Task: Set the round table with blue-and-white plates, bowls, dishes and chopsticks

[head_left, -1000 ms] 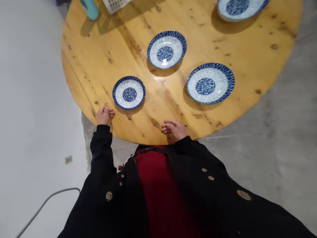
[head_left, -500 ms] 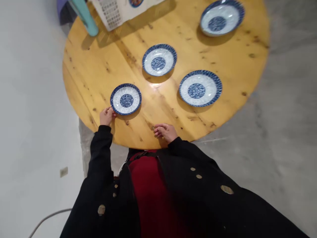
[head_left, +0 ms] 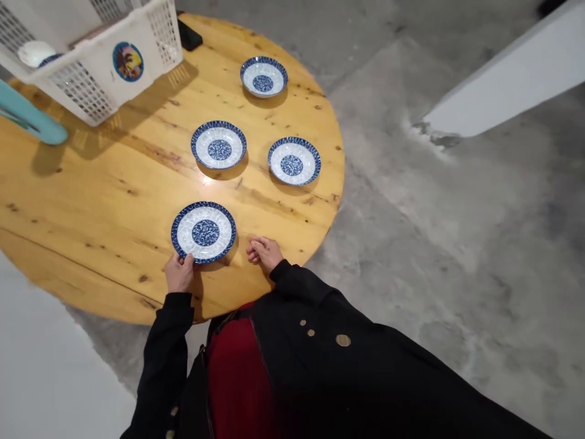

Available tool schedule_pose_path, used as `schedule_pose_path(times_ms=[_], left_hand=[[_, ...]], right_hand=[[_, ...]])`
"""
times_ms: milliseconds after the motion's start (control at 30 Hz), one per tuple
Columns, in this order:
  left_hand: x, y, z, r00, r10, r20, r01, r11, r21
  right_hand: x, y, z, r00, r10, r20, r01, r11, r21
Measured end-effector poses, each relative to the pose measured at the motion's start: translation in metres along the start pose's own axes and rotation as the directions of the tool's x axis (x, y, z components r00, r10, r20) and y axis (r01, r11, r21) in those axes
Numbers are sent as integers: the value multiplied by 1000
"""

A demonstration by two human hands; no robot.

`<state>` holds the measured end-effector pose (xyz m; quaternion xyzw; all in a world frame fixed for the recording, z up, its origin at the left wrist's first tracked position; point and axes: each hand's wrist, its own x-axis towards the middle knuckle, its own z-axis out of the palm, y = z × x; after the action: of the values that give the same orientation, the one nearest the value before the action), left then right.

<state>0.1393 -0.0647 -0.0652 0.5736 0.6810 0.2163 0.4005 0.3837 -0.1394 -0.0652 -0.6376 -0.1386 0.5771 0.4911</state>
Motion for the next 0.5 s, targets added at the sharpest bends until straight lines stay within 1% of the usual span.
schedule_pose_path(times_ms=[100,167,300,400,500], left_hand=[[0,0,-2,999,-20,36,22,998,-53],[0,2,-4,995,-32,92,43,993,-113],[-1,9,-6,983,-52,174,93,968,-234],[-3,12,-8,979,-69,194,115,964,-238],[-4,11,-11,968,-78,239,138,960,-245]], right_hand=[[-12,14,10,998,-23,-65,23,1000,2],[-20,21,14,995,-29,-94,30,1000,4],[-31,27,18,992,-27,-126,27,1000,5],[-30,26,21,991,-17,-129,19,1000,12],[-22,24,26,992,-21,-123,24,1000,17]])
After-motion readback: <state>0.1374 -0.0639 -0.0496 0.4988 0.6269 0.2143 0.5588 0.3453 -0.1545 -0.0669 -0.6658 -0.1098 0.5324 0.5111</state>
